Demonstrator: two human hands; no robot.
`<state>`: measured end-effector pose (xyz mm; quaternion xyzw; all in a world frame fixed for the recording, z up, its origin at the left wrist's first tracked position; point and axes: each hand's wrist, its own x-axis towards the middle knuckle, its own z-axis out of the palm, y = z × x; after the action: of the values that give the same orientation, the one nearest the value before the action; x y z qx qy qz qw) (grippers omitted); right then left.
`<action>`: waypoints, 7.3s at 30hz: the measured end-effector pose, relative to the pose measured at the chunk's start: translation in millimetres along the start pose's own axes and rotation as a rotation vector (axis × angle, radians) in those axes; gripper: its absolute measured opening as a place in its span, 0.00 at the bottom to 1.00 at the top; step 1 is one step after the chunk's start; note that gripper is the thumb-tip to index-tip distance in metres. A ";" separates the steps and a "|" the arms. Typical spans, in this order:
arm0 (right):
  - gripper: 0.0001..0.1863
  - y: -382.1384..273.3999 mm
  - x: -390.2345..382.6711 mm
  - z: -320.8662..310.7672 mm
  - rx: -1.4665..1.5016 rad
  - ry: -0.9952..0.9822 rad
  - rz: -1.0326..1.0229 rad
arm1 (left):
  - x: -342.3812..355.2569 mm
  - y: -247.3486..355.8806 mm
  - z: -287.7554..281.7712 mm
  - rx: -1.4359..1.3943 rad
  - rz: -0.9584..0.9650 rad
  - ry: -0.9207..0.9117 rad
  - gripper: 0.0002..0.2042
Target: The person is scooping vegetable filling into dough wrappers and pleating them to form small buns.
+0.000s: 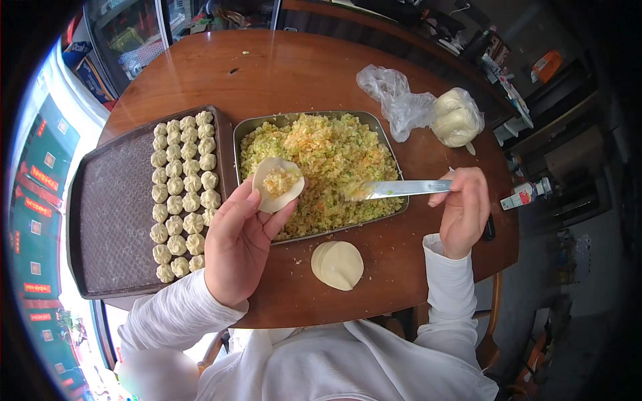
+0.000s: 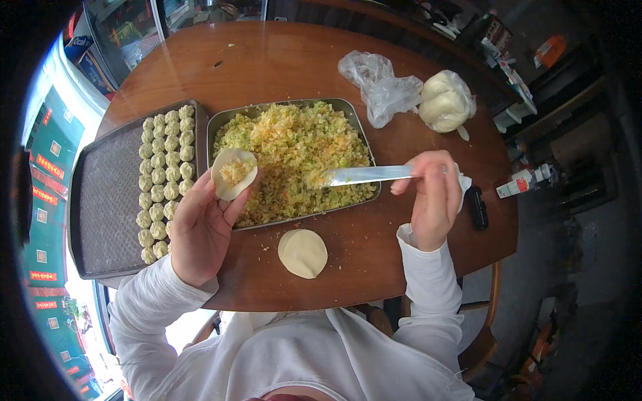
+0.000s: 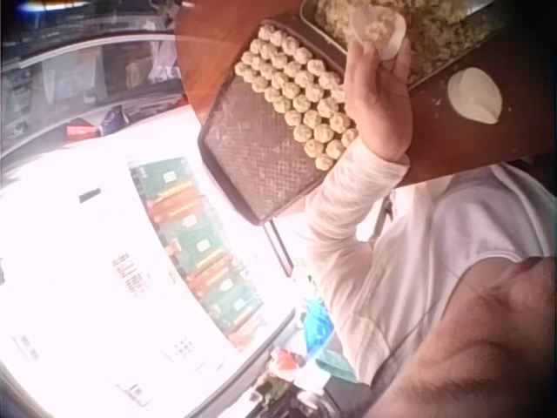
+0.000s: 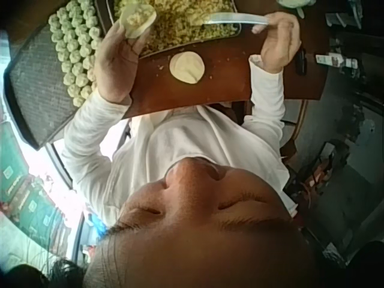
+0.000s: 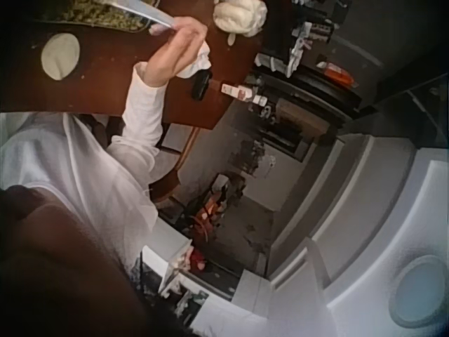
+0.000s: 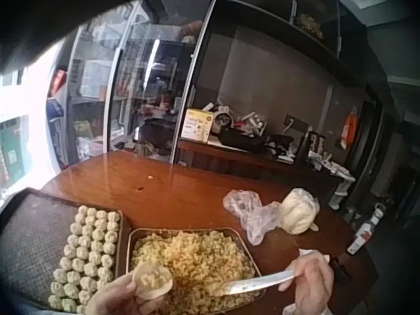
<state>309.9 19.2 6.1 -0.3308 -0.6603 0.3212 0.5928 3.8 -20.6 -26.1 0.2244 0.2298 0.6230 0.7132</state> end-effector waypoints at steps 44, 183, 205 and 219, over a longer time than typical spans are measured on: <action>0.06 -16.4 -22.6 64.7 -0.535 -0.487 -0.370 | -23.0 -13.2 6.1 0.056 -0.452 -0.259 0.21; 0.11 0.8 -31.2 72.1 -0.422 -0.479 -0.315 | -25.9 -18.1 7.3 0.360 -0.392 -0.212 0.21; 0.13 -4.5 -38.3 79.1 -0.330 -0.351 -0.120 | -25.6 -21.5 3.5 0.348 -0.339 -0.207 0.12; 0.07 -4.2 -38.2 78.9 -0.392 -0.476 -0.179 | -26.8 -23.8 2.7 0.324 -0.292 -0.180 0.15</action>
<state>234.1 -16.9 -19.5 -0.2947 -0.8562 0.2029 0.3726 21.1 -50.2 -37.1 0.3551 0.2924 0.4458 0.7679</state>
